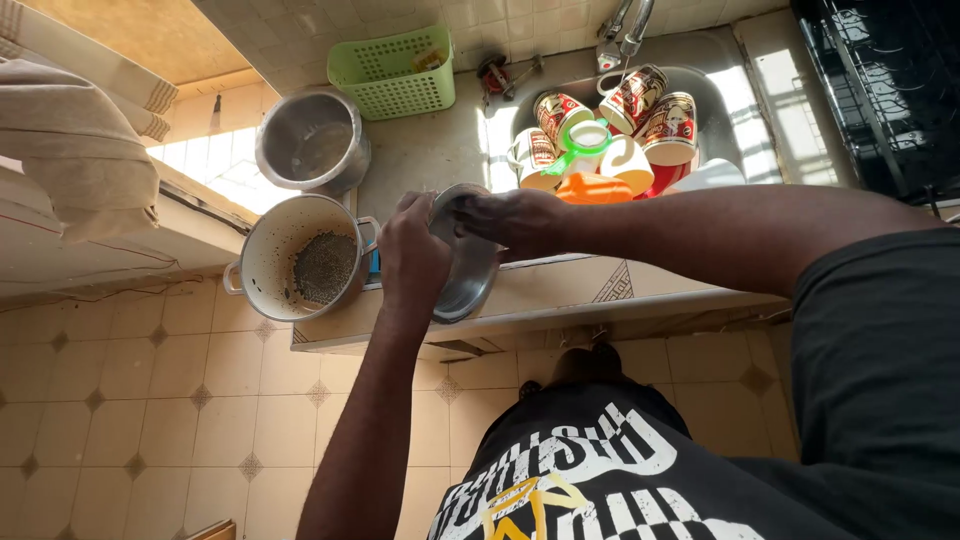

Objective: Washing and rinsing a pot and other dishes in a kitchen sink

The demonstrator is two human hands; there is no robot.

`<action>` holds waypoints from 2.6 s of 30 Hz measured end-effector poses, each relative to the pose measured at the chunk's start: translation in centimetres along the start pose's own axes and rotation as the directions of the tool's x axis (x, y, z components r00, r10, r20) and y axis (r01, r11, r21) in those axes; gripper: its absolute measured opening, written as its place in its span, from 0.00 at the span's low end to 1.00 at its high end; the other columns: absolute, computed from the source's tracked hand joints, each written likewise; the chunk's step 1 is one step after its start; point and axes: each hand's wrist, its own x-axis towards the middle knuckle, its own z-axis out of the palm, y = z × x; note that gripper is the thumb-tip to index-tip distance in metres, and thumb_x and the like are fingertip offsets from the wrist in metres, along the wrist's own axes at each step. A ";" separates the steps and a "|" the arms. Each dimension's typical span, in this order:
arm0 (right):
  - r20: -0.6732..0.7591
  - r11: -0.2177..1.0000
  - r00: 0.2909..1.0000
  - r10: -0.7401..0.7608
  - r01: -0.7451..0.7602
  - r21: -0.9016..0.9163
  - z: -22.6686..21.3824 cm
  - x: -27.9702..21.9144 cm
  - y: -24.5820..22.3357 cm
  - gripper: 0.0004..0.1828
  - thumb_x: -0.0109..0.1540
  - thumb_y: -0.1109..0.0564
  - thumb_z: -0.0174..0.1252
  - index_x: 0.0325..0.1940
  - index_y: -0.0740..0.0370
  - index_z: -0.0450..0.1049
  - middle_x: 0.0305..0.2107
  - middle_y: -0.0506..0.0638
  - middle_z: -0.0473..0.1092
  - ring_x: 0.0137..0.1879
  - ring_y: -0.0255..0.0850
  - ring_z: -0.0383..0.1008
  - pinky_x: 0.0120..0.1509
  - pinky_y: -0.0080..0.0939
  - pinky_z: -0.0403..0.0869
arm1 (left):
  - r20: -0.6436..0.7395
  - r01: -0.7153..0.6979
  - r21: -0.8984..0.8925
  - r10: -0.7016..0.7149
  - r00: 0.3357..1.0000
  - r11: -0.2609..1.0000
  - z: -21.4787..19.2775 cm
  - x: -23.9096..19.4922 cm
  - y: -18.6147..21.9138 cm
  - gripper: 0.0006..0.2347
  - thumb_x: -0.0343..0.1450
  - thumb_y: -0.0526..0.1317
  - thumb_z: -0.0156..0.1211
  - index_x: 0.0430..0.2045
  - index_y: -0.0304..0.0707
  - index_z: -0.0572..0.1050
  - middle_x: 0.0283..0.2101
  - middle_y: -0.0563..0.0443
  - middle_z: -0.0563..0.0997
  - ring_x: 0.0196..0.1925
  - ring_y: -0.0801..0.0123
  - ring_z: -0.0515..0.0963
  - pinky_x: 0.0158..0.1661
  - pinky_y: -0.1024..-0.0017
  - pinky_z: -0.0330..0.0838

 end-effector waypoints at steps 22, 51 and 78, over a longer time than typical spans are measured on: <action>0.109 0.429 0.971 0.213 -0.193 0.883 -0.9 0.3 -6.5 0.24 0.73 0.47 0.43 0.64 0.68 0.70 0.52 0.68 0.71 0.66 0.65 0.68 0.65 0.63 0.66 | -0.055 0.047 0.021 -0.045 0.997 0.999 1.4 0.1 -1.0 0.19 0.62 0.17 0.48 0.43 0.26 0.80 0.38 0.35 0.81 0.37 0.35 0.82 0.39 0.45 0.79; 0.238 0.235 0.791 0.564 -0.429 0.872 -3.7 4.8 -16.0 0.14 0.64 0.56 0.59 0.53 0.58 0.71 0.41 0.56 0.75 0.56 0.57 0.76 0.60 0.60 0.69 | -0.195 0.095 0.002 -0.093 0.976 0.995 -0.3 -4.8 -0.2 0.25 0.57 0.24 0.45 0.47 0.40 0.78 0.54 0.46 0.80 0.60 0.41 0.76 0.54 0.40 0.72; 0.120 0.690 0.955 0.272 -0.281 0.667 -4.1 -0.3 -8.5 0.39 0.62 0.34 0.58 0.65 0.68 0.71 0.52 0.66 0.74 0.64 0.61 0.72 0.70 0.62 0.66 | -0.036 0.167 -0.111 -0.172 0.984 0.980 1.5 -3.2 -2.7 0.29 0.57 0.24 0.45 0.51 0.50 0.80 0.49 0.40 0.83 0.55 0.35 0.80 0.52 0.36 0.75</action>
